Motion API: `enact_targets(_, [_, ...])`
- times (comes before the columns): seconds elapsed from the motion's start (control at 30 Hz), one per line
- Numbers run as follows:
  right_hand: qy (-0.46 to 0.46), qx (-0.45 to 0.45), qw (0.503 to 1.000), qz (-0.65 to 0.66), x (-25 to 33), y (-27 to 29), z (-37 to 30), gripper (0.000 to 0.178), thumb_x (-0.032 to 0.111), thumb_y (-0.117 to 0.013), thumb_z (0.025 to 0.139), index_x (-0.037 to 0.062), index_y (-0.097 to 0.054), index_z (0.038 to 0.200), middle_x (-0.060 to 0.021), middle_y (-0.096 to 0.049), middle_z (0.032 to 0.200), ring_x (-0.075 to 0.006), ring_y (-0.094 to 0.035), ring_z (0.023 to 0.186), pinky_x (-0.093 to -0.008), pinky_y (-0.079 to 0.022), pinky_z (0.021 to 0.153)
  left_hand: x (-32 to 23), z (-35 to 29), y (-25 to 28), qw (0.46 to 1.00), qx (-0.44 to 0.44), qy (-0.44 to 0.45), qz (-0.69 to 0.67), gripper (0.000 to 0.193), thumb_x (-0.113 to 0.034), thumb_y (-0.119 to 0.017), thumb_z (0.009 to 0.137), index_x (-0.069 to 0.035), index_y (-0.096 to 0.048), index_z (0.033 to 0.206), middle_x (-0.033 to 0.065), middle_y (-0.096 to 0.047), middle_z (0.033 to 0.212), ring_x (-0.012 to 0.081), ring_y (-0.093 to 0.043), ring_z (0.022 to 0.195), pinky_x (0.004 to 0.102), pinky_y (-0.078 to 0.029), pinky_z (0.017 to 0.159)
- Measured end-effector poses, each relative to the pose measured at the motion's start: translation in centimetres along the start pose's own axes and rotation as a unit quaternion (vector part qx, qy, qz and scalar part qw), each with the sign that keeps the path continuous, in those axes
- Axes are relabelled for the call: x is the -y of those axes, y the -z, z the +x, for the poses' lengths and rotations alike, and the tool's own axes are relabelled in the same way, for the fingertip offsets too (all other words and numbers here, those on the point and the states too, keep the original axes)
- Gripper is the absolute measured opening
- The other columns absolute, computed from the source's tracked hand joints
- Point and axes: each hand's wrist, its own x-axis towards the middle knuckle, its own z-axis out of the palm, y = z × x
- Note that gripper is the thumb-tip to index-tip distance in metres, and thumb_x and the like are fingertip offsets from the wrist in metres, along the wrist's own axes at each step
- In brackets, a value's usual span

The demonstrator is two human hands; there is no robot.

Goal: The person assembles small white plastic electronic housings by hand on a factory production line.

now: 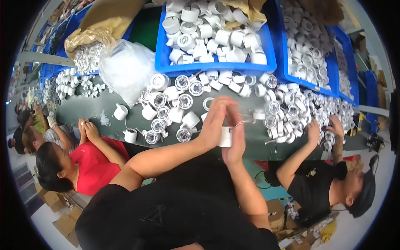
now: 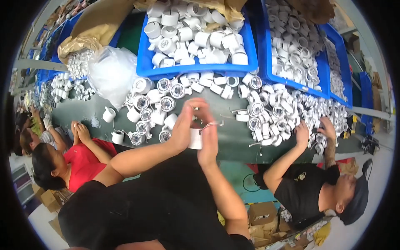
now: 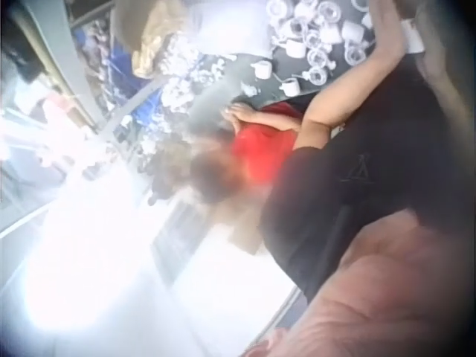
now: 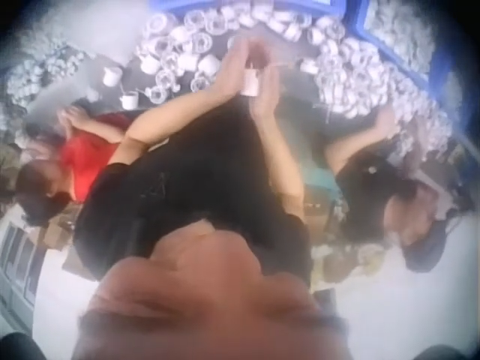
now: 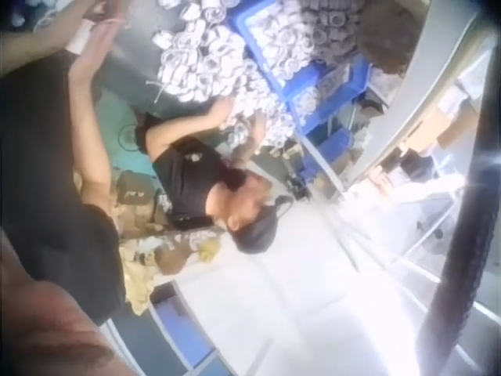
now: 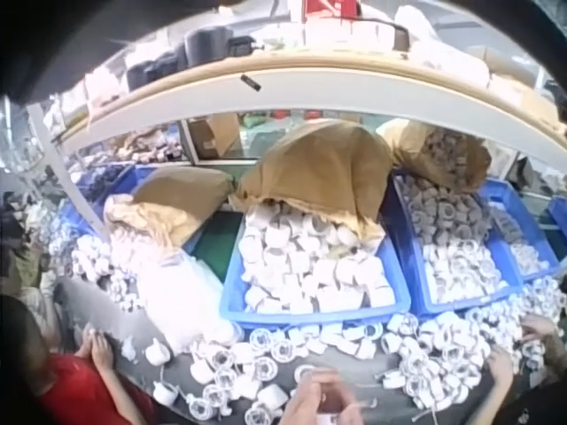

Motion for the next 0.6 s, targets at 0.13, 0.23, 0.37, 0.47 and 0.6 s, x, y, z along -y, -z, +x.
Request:
enact_targets(0.13, [-0.106, 0.041, 0.992, 0.05, 0.5, 2.5, 0.7, 0.058, 0.044, -0.035, 0.105, 0.0007, -0.037, 0.142, -0.0174, -0.055, 0.129, -0.0246, -0.058, 0.113, -0.0369, -0.046, 0.096, -1.2, 6.3, 0.5, 0.97, -0.094, -0.128, 0.183, 0.025, -0.024, -0.045, 0.101, -0.003, -0.058, 0.107, 0.016, -0.053, 0.111, 0.0327, -0.048, 0.11, 0.0417, -0.038, 0.098])
enact_targets(0.23, [-0.177, -0.05, 0.964, 0.192, 1.5, 3.7, 2.8, 0.059, 0.047, -0.031, 0.105, 0.0012, -0.039, 0.141, -0.0167, -0.058, 0.124, -0.0245, -0.061, 0.1, -0.0344, -0.049, 0.086, 0.0, 16.5, 6.7, 0.829, -0.188, -0.204, 0.486, 0.042, -0.027, -0.074, 0.079, -0.008, -0.059, 0.113, 0.018, -0.053, 0.12, 0.0386, -0.047, 0.116, 0.045, -0.038, 0.099])
enact_targets(0.37, [-0.192, 0.009, 0.954, 0.231, 2.9, 5.4, 4.4, 0.055, 0.037, -0.044, 0.103, 0.0081, -0.033, 0.148, -0.0113, -0.052, 0.134, -0.0239, -0.053, 0.119, -0.037, -0.044, 0.101, 1.0, 22.5, 13.1, 0.752, -0.136, -0.009, 0.645, 0.061, -0.03, -0.077, 0.073, -0.011, -0.054, 0.126, 0.017, -0.051, 0.13, 0.0399, -0.048, 0.12, 0.0483, -0.048, 0.095])
enact_targets(0.47, [-0.185, 0.036, 0.968, 0.165, 3.4, 5.8, 3.7, 0.056, 0.036, -0.047, 0.102, 0.0094, -0.03, 0.149, -0.0087, -0.053, 0.13, -0.0225, -0.054, 0.119, -0.0381, -0.045, 0.101, 0.7, 23.6, 14.2, 0.764, -0.095, 0.026, 0.637, 0.072, -0.036, -0.082, 0.069, -0.009, -0.052, 0.129, 0.0199, -0.055, 0.126, 0.0377, -0.056, 0.113, 0.0447, -0.047, 0.096])
enact_targets(0.6, [-0.185, 0.004, 0.978, 0.096, 2.6, 5.8, 2.4, 0.045, 0.028, -0.047, 0.103, 0.0094, -0.04, 0.143, -0.0032, -0.059, 0.11, -0.0113, -0.059, 0.096, -0.0264, -0.049, 0.078, -1.0, 20.1, 15.4, 0.829, -0.106, -0.059, 0.546, 0.077, -0.036, -0.084, 0.067, -0.004, -0.055, 0.13, 0.0199, -0.056, 0.124, 0.035, -0.059, 0.109, 0.0393, -0.048, 0.095])
